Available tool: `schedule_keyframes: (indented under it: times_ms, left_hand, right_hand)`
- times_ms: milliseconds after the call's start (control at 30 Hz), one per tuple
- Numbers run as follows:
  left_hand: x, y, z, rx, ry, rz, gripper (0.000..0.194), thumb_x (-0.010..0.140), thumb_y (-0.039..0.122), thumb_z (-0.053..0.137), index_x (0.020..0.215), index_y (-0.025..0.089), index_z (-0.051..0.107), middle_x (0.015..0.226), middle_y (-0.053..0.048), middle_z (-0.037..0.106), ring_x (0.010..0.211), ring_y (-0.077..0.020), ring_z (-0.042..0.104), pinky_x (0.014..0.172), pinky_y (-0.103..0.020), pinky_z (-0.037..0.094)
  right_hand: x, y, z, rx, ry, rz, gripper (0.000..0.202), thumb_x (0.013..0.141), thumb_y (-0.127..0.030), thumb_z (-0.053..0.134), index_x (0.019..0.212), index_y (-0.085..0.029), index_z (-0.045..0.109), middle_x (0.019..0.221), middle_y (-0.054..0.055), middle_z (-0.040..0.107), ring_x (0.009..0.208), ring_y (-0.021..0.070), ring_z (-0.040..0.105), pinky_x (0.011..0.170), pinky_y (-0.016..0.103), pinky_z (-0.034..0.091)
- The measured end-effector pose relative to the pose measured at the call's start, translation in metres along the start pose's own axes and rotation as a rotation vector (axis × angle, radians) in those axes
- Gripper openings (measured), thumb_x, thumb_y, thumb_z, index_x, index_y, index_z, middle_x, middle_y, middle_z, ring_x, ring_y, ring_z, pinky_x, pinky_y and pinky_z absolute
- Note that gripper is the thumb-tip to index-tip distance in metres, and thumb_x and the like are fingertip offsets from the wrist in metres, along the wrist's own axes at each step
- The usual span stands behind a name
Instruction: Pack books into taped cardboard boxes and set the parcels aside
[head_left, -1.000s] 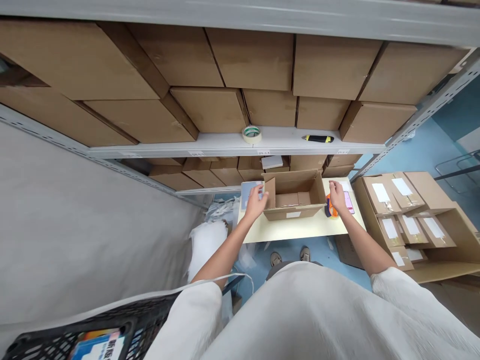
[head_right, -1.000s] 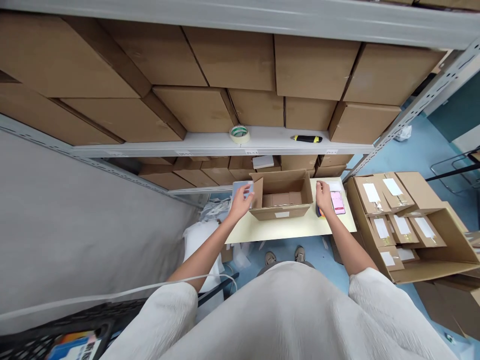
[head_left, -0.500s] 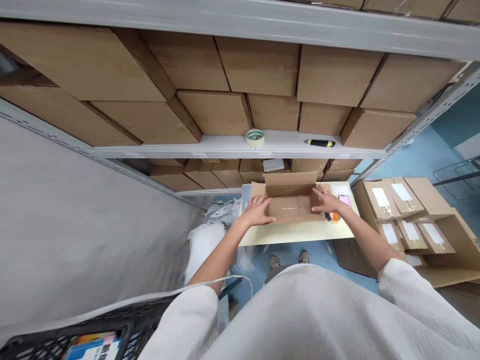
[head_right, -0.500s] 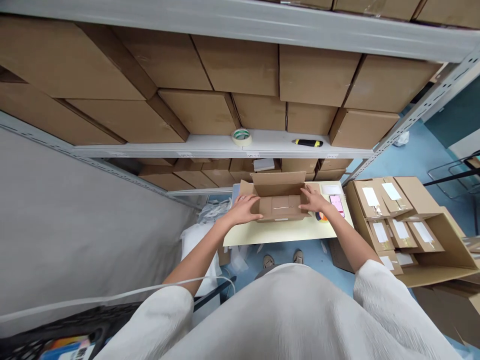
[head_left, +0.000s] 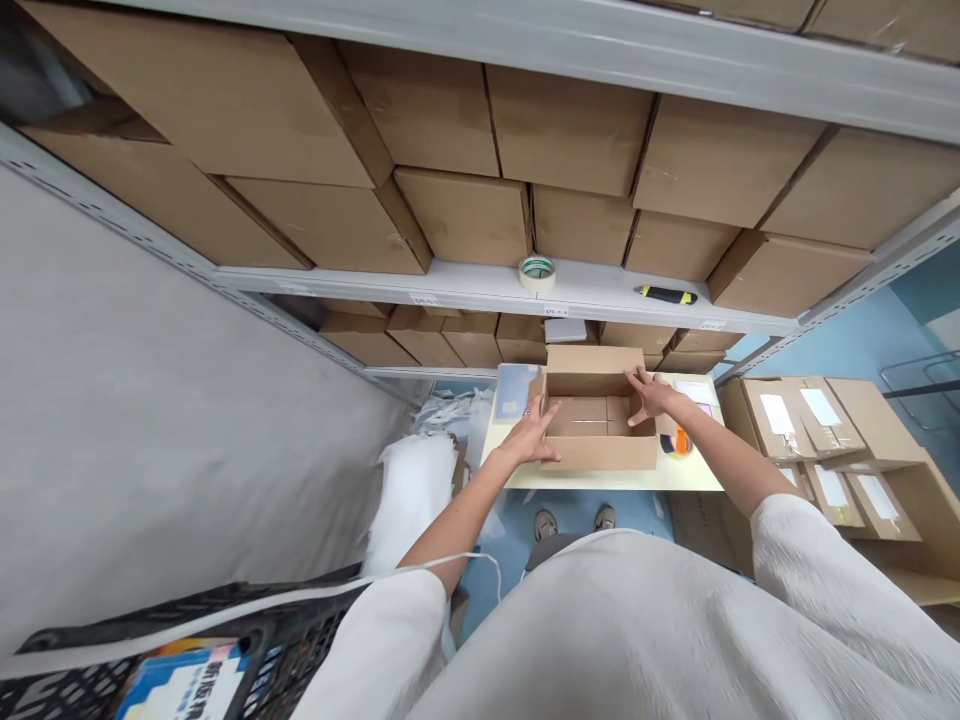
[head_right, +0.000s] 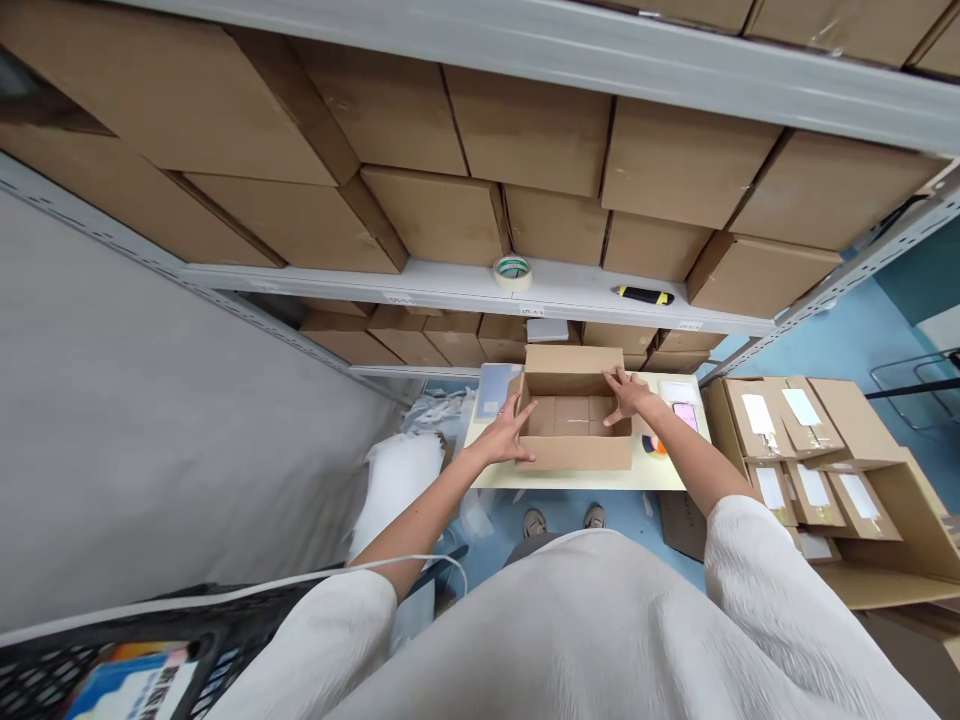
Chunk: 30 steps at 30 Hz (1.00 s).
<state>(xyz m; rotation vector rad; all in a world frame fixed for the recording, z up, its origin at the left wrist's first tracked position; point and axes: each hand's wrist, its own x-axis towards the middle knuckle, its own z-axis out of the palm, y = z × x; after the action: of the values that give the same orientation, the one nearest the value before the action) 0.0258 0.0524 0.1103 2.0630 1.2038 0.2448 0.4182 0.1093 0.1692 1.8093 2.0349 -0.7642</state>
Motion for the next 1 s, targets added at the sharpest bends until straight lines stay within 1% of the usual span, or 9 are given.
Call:
schedule_keyframes:
  times_ms: [133, 233, 400, 467, 600, 667, 733, 867, 1000]
  left_hand:
    - [-0.003, 0.000, 0.006, -0.067, 0.052, 0.005, 0.144, 0.055, 0.056, 0.104, 0.175, 0.030, 0.030, 0.184, -0.017, -0.006, 0.168, -0.0523, 0.006, 0.129, -0.063, 0.034]
    - [-0.009, -0.002, 0.007, -0.169, 0.096, 0.011, 0.138, 0.060, 0.056, 0.101, 0.176, 0.032, 0.028, 0.185, -0.015, 0.002, 0.168, -0.0474, 0.013, 0.132, -0.059, 0.032]
    - [-0.008, -0.018, -0.003, -0.520, 0.301, -0.072, 0.081, 0.098, 0.056, 0.068, 0.168, 0.027, 0.041, 0.171, -0.016, 0.042, 0.155, -0.0329, 0.047, 0.126, -0.049, 0.044]
    - [-0.001, -0.032, -0.011, -0.647, 0.424, -0.169, 0.065, 0.101, 0.051, 0.062, 0.159, 0.024, 0.051, 0.163, -0.017, 0.052, 0.142, -0.0299, 0.060, 0.116, -0.046, 0.053]
    - [0.017, -0.074, -0.030, -0.669, 0.636, -0.418, 0.043, 0.099, 0.038, 0.063, 0.139, 0.021, 0.063, 0.139, -0.016, 0.070, 0.120, -0.0258, 0.072, 0.111, -0.043, 0.055]
    - [0.024, -0.096, -0.037, -0.604, 0.619, -0.603, 0.040, 0.096, 0.034, 0.067, 0.134, 0.020, 0.063, 0.128, -0.015, 0.074, 0.120, -0.0282, 0.072, 0.110, -0.044, 0.055]
    - [0.030, -0.116, -0.040, -0.527, 0.515, -0.765, 0.039, 0.092, 0.033, 0.071, 0.128, 0.021, 0.063, 0.123, -0.015, 0.077, 0.127, -0.0323, 0.070, 0.113, -0.046, 0.051]
    - [0.041, -0.140, -0.030, -0.465, 0.408, -0.895, 0.040, 0.085, 0.037, 0.080, 0.118, 0.020, 0.063, 0.131, -0.023, 0.073, 0.138, -0.0405, 0.064, 0.113, -0.049, 0.048]
    - [0.054, -0.145, -0.013, -0.382, 0.330, -0.956, 0.048, 0.082, 0.042, 0.084, 0.119, 0.020, 0.061, 0.142, -0.027, 0.065, 0.141, -0.0439, 0.059, 0.112, -0.053, 0.047]
  right_hand:
    - [0.008, 0.000, 0.000, 0.018, -0.006, 0.021, 0.158, 0.049, -0.083, 0.094, 0.178, -0.037, 0.014, 0.186, 0.014, -0.001, 0.162, 0.0604, 0.017, 0.125, 0.075, 0.033]
    - [0.010, -0.001, 0.000, 0.018, 0.009, 0.035, 0.156, 0.051, -0.090, 0.089, 0.178, -0.036, 0.015, 0.186, 0.013, 0.000, 0.163, 0.0593, 0.015, 0.125, 0.075, 0.032]
    - [0.007, -0.008, -0.003, 0.061, 0.024, 0.072, 0.148, 0.057, -0.098, 0.079, 0.177, -0.034, 0.020, 0.186, 0.012, 0.004, 0.163, 0.0599, 0.015, 0.126, 0.078, 0.030]
    - [0.004, -0.011, -0.003, 0.061, 0.028, 0.091, 0.144, 0.061, -0.099, 0.074, 0.177, -0.035, 0.020, 0.186, 0.011, 0.003, 0.162, 0.0606, 0.015, 0.125, 0.079, 0.030]
    - [-0.001, -0.014, -0.004, 0.048, 0.032, 0.104, 0.137, 0.067, -0.101, 0.067, 0.177, -0.037, 0.018, 0.186, 0.008, 0.004, 0.161, 0.0605, 0.018, 0.124, 0.080, 0.030]
    - [-0.004, -0.014, -0.005, 0.056, 0.044, 0.095, 0.135, 0.068, -0.102, 0.065, 0.177, -0.037, 0.020, 0.186, 0.008, 0.006, 0.160, 0.0597, 0.023, 0.126, 0.078, 0.029]
    - [-0.006, -0.017, -0.006, 0.053, 0.043, 0.108, 0.135, 0.068, -0.102, 0.064, 0.177, -0.037, 0.020, 0.186, 0.008, 0.006, 0.159, 0.0603, 0.025, 0.126, 0.078, 0.030]
    - [-0.010, -0.023, -0.009, 0.035, 0.018, 0.163, 0.132, 0.071, -0.100, 0.065, 0.178, -0.039, 0.016, 0.187, 0.004, 0.004, 0.157, 0.0620, 0.026, 0.123, 0.077, 0.035]
    - [-0.014, -0.025, -0.008, 0.022, 0.029, 0.168, 0.128, 0.074, -0.098, 0.063, 0.178, -0.040, 0.016, 0.187, 0.004, 0.004, 0.158, 0.0590, 0.028, 0.126, 0.074, 0.033]
